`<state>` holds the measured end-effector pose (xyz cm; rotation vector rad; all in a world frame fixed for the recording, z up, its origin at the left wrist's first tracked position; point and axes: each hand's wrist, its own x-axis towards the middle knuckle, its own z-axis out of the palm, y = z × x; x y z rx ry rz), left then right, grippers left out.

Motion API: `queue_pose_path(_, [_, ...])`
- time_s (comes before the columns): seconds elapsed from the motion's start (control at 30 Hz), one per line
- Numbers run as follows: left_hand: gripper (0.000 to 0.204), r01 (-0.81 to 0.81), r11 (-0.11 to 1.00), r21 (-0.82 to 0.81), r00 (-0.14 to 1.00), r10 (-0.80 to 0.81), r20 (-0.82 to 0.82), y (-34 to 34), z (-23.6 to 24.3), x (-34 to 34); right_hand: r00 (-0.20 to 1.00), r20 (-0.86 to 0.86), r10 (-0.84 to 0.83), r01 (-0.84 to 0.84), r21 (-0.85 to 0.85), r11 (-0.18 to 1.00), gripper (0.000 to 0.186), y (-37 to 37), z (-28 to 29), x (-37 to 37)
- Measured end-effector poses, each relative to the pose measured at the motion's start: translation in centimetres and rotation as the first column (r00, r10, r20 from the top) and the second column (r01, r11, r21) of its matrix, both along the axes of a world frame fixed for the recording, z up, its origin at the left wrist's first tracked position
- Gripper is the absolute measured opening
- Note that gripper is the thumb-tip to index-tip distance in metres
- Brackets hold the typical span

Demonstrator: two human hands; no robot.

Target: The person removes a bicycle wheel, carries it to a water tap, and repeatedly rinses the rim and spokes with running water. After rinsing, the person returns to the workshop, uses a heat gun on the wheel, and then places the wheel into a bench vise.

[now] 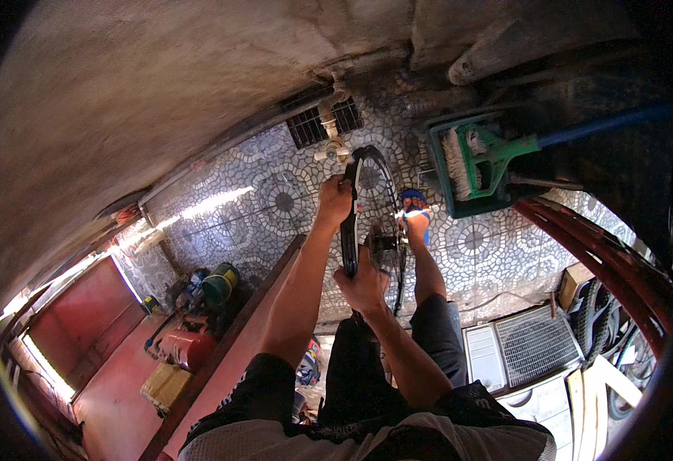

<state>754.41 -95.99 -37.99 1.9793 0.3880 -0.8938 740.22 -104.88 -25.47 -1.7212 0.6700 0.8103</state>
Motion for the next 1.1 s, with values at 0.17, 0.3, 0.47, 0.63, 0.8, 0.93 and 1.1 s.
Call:
queue_pose_path(0.17, [0.033, 0.144, 0.964, 0.224, 0.989, -0.133, -0.063, 0.6, -4.5, 1.4, 0.984, 0.177, 0.013, 0.021, -0.191, 0.981, 0.05, 0.8, -1.6, -1.6])
queue_pose_path(0.3, [0.029, -0.084, 0.996, 0.023, 0.994, 0.085, -0.063, 0.1, -4.6, 1.6, 0.987, 0.146, -0.07, 0.085, -0.105, 0.991, 0.051, 0.9, -1.7, -1.0])
queue_pose_path(0.47, [0.029, -0.156, 0.971, -0.181, 0.977, 0.124, -0.174, -0.3, -2.9, -0.2, 0.997, -0.016, -0.082, 0.08, -0.077, 0.994, 0.052, 0.7, -1.1, -0.4])
queue_pose_path(0.63, [0.034, -0.411, 0.735, -0.54, 0.899, 0.227, -0.375, 3.3, 0.0, -0.9, 0.987, 0.159, -0.026, 0.049, -0.138, 0.989, 0.05, 1.5, -1.0, -1.1])
queue_pose_path(0.8, [0.013, -0.154, 0.956, -0.249, 0.988, 0.147, -0.046, 2.8, -1.0, -1.1, 0.986, 0.161, -0.032, 0.057, -0.152, 0.987, 0.047, 2.0, -1.5, -2.0])
queue_pose_path(0.93, [0.019, 0.005, 1.0, 0.016, 1.0, -0.006, 0.023, 2.1, -1.9, 0.4, 0.971, 0.236, -0.029, 0.072, -0.175, 0.982, 0.045, 1.6, -1.5, -2.0])
queue_pose_path(1.1, [0.04, 0.134, 0.971, 0.198, 0.984, -0.106, -0.146, 1.3, -3.8, 3.1, 0.999, 0.042, 0.034, -0.029, -0.119, 0.993, 0.051, 1.2, -0.3, -1.5])
